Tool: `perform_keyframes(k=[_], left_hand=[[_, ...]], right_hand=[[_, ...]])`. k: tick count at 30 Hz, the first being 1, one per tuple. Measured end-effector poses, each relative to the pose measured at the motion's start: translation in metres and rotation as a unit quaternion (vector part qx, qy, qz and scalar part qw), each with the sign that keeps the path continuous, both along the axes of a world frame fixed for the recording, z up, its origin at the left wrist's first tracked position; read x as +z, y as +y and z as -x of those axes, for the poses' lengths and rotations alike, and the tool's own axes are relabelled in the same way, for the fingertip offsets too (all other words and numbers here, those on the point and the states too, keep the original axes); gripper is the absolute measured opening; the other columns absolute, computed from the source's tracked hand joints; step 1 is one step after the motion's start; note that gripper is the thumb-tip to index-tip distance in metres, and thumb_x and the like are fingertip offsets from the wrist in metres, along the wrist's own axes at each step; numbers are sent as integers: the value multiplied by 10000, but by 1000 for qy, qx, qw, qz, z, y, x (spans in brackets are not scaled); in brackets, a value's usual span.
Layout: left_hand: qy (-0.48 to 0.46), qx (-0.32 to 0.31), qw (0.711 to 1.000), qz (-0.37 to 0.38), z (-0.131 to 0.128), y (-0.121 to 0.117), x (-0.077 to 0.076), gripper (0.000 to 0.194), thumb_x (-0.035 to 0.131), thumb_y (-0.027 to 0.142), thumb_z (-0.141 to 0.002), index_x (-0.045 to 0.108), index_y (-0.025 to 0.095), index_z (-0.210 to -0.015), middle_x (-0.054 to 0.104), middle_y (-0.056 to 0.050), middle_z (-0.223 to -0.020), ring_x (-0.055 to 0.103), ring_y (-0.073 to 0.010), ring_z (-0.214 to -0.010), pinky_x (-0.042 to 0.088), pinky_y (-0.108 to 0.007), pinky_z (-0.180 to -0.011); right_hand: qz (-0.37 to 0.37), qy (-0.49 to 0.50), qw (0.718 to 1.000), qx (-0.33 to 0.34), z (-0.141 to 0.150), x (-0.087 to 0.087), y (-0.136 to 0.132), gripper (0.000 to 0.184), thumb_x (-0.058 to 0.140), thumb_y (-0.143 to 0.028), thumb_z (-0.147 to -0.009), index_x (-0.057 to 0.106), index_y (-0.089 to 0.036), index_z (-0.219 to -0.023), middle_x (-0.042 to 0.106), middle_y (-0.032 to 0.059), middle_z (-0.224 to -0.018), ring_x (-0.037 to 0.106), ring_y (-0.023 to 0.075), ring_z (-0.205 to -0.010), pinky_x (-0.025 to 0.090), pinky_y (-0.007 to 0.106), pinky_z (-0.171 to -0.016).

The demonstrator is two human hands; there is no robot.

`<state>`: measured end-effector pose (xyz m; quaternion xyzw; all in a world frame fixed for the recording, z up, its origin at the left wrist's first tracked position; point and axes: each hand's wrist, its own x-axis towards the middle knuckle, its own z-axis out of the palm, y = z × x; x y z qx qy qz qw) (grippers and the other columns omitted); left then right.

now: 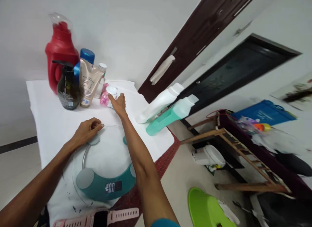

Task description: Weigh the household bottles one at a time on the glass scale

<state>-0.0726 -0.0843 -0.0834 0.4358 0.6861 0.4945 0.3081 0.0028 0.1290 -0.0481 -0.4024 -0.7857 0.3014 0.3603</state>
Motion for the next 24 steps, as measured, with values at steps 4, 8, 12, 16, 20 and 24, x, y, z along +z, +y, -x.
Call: perform_keyframes(k=[4, 8, 12, 16, 20, 24], left_hand=[[22, -6, 1000, 14, 3, 1, 3, 436, 633, 636, -805, 704, 233, -957, 791, -86, -930, 735, -291, -894, 558, -431, -898], [36, -4, 999, 30, 4, 0, 7, 492, 619, 677, -757, 711, 237, -958, 798, -96, -959, 747, -312, -941, 562, -436, -939], [43, 4, 999, 28, 3, -4, 11, 521, 617, 697, -731, 724, 235, -947, 797, -97, -963, 739, -319, -961, 571, -419, -945], [58, 8, 998, 26, 3, -8, 16, 518, 624, 695, -735, 744, 240, -952, 804, -81, -951, 733, -316, -927, 576, -415, -934], [47, 6, 998, 29, 5, -7, 16, 526, 652, 703, -734, 753, 238, -960, 812, -73, -923, 753, -320, -914, 578, -420, -928], [32, 2, 999, 25, 6, -5, 13, 524, 672, 701, -746, 755, 236, -973, 817, -69, -925, 770, -310, -904, 584, -412, -919]], right_hand=[[-90, -13, 994, -60, -73, 9, -40, 568, 721, -530, -963, 562, -185, -1385, 620, 178, -1474, 582, 318, -1375, 476, 560, -1189], [-278, 5, 936, -214, -162, 29, -58, 580, 662, -467, -974, 477, -240, -1474, 502, 194, -1586, 447, 350, -1542, 404, 645, -1253], [-246, 17, 887, -390, -224, 52, -39, 819, 766, -491, -902, 372, -189, -1553, 400, 272, -1648, 357, 412, -1603, 314, 685, -1303], [-116, 38, 902, -414, -235, 62, -10, 755, 879, -426, -787, 481, -173, -1375, 578, 229, -1437, 523, 391, -1434, 416, 612, -1251], [-101, 65, 875, -469, -224, 61, 2, 583, 851, -283, -752, 520, -185, -1221, 589, 217, -1365, 553, 369, -1386, 441, 526, -1236], [-93, 93, 873, -470, -228, 54, 1, 427, 763, -232, -774, 533, -229, -1133, 598, 192, -1343, 588, 358, -1353, 476, 546, -1198]])
